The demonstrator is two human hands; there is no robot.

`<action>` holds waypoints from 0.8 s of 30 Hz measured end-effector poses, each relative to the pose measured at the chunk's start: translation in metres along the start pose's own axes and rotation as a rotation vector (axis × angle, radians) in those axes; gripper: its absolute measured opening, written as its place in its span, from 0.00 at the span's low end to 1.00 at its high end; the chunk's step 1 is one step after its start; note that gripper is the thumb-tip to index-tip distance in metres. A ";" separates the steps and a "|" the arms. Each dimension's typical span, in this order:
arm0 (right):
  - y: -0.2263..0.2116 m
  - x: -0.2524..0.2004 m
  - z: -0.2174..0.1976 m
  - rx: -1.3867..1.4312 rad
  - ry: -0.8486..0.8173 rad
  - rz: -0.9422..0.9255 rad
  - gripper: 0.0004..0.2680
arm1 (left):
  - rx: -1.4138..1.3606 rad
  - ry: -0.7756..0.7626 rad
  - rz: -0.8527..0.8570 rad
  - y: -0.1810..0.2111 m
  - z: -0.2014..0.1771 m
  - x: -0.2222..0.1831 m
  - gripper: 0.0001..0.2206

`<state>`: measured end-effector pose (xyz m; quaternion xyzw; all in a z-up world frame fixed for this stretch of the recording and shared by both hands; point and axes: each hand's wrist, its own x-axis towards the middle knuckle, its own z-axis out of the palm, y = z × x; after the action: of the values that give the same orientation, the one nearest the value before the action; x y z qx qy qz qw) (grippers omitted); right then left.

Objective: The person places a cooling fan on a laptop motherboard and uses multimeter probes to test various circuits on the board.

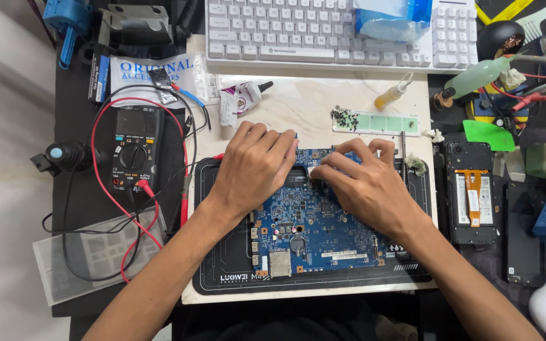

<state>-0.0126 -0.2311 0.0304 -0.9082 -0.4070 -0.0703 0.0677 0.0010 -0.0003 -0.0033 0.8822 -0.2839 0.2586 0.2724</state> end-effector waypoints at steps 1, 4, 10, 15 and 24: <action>-0.002 -0.002 0.000 -0.010 0.009 -0.017 0.08 | -0.001 0.005 -0.006 0.000 0.000 0.000 0.05; -0.006 -0.008 0.000 -0.018 -0.027 -0.049 0.10 | -0.009 0.012 -0.008 0.000 0.000 0.001 0.06; 0.008 -0.007 -0.005 -0.053 0.037 0.019 0.06 | -0.015 0.005 -0.003 -0.001 0.001 0.000 0.05; 0.008 -0.004 -0.012 -0.019 -0.002 0.063 0.06 | -0.016 0.003 -0.013 0.000 0.000 0.002 0.05; 0.003 -0.005 -0.008 -0.014 0.010 -0.050 0.10 | -0.008 0.009 -0.008 0.000 0.000 0.002 0.05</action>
<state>-0.0137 -0.2382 0.0371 -0.8979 -0.4285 -0.0795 0.0616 0.0026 -0.0004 -0.0018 0.8810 -0.2803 0.2606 0.2782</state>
